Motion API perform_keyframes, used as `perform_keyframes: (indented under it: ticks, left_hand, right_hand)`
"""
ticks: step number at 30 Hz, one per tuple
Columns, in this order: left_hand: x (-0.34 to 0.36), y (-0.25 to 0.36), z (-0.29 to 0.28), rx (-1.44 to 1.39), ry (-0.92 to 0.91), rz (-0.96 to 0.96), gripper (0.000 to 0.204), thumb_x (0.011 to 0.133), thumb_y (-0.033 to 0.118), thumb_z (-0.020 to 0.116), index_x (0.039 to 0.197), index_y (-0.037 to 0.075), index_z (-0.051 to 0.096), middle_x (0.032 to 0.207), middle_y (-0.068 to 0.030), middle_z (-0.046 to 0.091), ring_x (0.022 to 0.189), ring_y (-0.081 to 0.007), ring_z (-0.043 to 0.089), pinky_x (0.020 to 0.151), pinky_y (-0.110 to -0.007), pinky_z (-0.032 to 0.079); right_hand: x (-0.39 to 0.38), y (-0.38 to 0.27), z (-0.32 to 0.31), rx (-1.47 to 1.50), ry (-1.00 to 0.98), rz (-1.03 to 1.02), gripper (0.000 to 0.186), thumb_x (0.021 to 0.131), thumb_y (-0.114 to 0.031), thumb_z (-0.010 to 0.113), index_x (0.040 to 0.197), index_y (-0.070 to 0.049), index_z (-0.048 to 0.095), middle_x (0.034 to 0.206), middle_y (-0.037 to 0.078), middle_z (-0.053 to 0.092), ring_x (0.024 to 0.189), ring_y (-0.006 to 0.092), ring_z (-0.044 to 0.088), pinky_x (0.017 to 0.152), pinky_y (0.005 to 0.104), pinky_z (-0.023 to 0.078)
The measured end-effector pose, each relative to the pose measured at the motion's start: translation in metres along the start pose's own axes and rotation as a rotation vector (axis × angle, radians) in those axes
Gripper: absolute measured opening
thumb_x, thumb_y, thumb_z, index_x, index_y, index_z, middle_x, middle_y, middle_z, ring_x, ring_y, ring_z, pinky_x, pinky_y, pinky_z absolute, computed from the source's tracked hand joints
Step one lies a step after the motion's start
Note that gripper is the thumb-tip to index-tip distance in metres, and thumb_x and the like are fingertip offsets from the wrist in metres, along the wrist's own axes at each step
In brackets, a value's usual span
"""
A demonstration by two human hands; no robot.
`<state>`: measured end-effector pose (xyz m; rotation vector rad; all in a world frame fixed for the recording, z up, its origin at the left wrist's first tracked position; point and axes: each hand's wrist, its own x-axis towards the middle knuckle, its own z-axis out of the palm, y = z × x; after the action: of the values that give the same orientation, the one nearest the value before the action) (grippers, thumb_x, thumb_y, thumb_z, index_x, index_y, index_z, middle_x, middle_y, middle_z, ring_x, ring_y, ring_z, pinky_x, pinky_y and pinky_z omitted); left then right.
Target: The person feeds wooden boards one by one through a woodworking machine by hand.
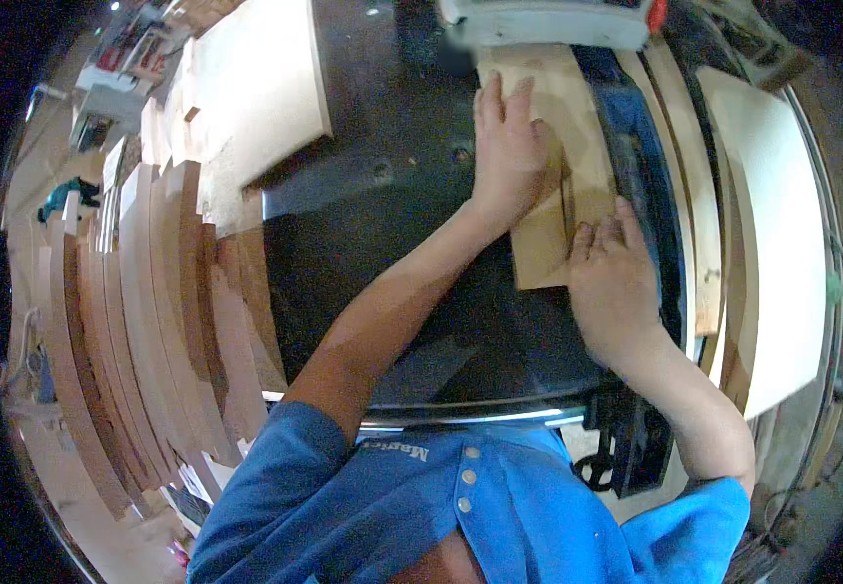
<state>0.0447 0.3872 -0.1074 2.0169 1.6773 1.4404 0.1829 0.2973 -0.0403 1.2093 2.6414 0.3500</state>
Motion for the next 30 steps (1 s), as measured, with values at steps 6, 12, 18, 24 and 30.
perform_keyframes:
  ticks: [6, 12, 18, 24, 30]
  left_hand:
    - [0.055, -0.049, -0.008, -0.052, 0.169, -0.042, 0.037, 0.072, 0.004, 0.051, 0.107, -0.007, 0.049, 0.11, -0.0279, 0.046, 0.108, -0.0439, 0.043, 0.093, -0.049, 0.035]
    - [0.004, -0.102, -0.185, 0.499, 0.338, -0.541, 0.044, 0.082, 0.024, 0.061, 0.12, 0.004, 0.051, 0.128, -0.0203, 0.044, 0.119, -0.0349, 0.039, 0.101, -0.049, 0.03]
    - [-0.037, -0.16, -0.252, 0.705, 0.183, -0.908, 0.064, 0.077, 0.042, 0.064, 0.123, 0.001, 0.047, 0.123, -0.0248, 0.046, 0.112, -0.0407, 0.045, 0.092, -0.047, 0.041]
    - [-0.057, -0.078, -0.228, 0.553, -0.008, -0.759, 0.058, 0.076, 0.04, 0.063, 0.113, -0.002, 0.05, 0.106, -0.0245, 0.054, 0.098, -0.0378, 0.052, 0.087, -0.045, 0.04]
    - [-0.177, 0.034, -0.211, 0.06, -0.193, -0.664, 0.07, 0.076, 0.027, 0.068, 0.13, -0.002, 0.034, 0.127, -0.0274, 0.037, 0.116, -0.0418, 0.039, 0.099, -0.045, 0.034]
  right_hand:
    - [0.071, 0.023, -0.009, 0.135, 0.074, -0.02, 0.048, 0.069, -0.02, 0.068, 0.108, 0.004, 0.055, 0.099, 0.015, 0.063, 0.101, 0.022, 0.059, 0.109, 0.0422, 0.023]
    - [0.112, 0.005, -0.046, 0.556, -0.05, -0.081, 0.071, 0.06, -0.024, 0.077, 0.12, -0.001, 0.046, 0.109, 0.018, 0.053, 0.107, 0.0345, 0.049, 0.091, 0.049, 0.037]
    - [0.191, -0.122, -0.009, 0.704, 0.099, -0.387, 0.095, 0.074, -0.048, 0.067, 0.136, 0.007, 0.022, 0.135, 0.03, 0.033, 0.124, 0.0417, 0.036, 0.103, 0.0425, 0.032]
    - [0.127, -0.103, -0.017, 0.847, -0.072, -0.17, 0.097, 0.069, -0.045, 0.073, 0.133, 0.005, 0.021, 0.132, 0.027, 0.036, 0.121, 0.0415, 0.039, 0.099, 0.0447, 0.036]
    - [-0.081, -0.08, 0.007, 0.768, -0.232, -0.061, 0.1, 0.069, -0.05, 0.069, 0.142, -0.009, 0.016, 0.132, 0.021, 0.041, 0.122, 0.0369, 0.04, 0.103, 0.0491, 0.029]
